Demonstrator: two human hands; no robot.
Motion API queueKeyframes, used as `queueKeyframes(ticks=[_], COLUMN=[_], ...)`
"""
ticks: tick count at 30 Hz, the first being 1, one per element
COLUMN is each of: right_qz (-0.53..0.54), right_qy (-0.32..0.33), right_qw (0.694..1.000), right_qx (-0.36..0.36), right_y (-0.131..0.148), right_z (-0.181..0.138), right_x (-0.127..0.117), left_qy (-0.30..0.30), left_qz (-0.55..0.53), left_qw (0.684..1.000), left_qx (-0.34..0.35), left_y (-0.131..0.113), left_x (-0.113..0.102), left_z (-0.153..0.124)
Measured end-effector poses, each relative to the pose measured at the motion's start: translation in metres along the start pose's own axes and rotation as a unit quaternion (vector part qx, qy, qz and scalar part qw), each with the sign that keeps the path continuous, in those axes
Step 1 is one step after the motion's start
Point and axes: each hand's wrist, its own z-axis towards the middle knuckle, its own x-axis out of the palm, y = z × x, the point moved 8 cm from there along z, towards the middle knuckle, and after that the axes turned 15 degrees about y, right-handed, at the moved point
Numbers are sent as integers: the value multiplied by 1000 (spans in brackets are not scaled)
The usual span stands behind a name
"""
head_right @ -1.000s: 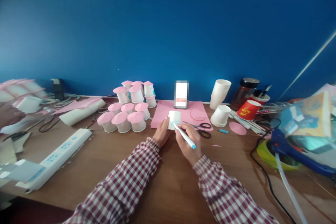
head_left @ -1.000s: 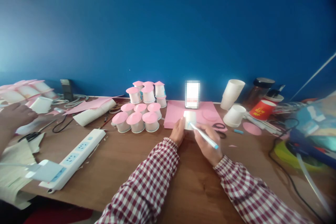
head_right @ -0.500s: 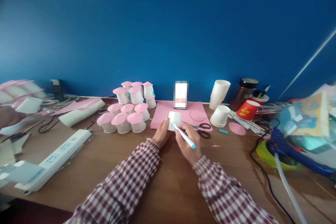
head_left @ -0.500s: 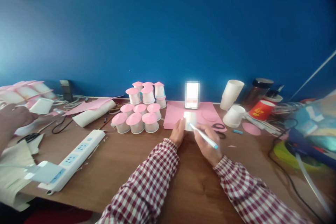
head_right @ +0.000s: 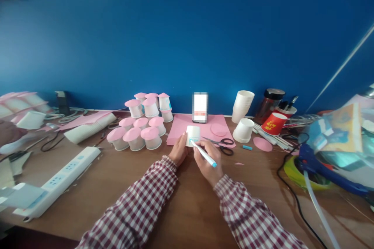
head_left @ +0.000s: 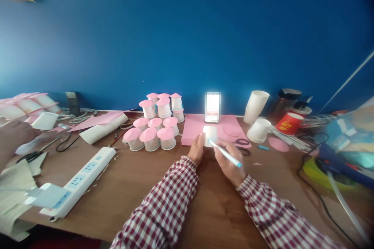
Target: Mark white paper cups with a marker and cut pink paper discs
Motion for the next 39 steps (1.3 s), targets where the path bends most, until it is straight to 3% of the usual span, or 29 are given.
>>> queueKeyframes(ticks=[39], right_qz=[4], right_qy=[0], right_qw=[1000], right_qx=[16], right_y=[-3], right_z=[0], right_x=[0], left_qy=[0], left_qz=[-5], left_qw=[1000], left_qx=[-1], left_y=[-2], left_x=[2], left_z=[-1])
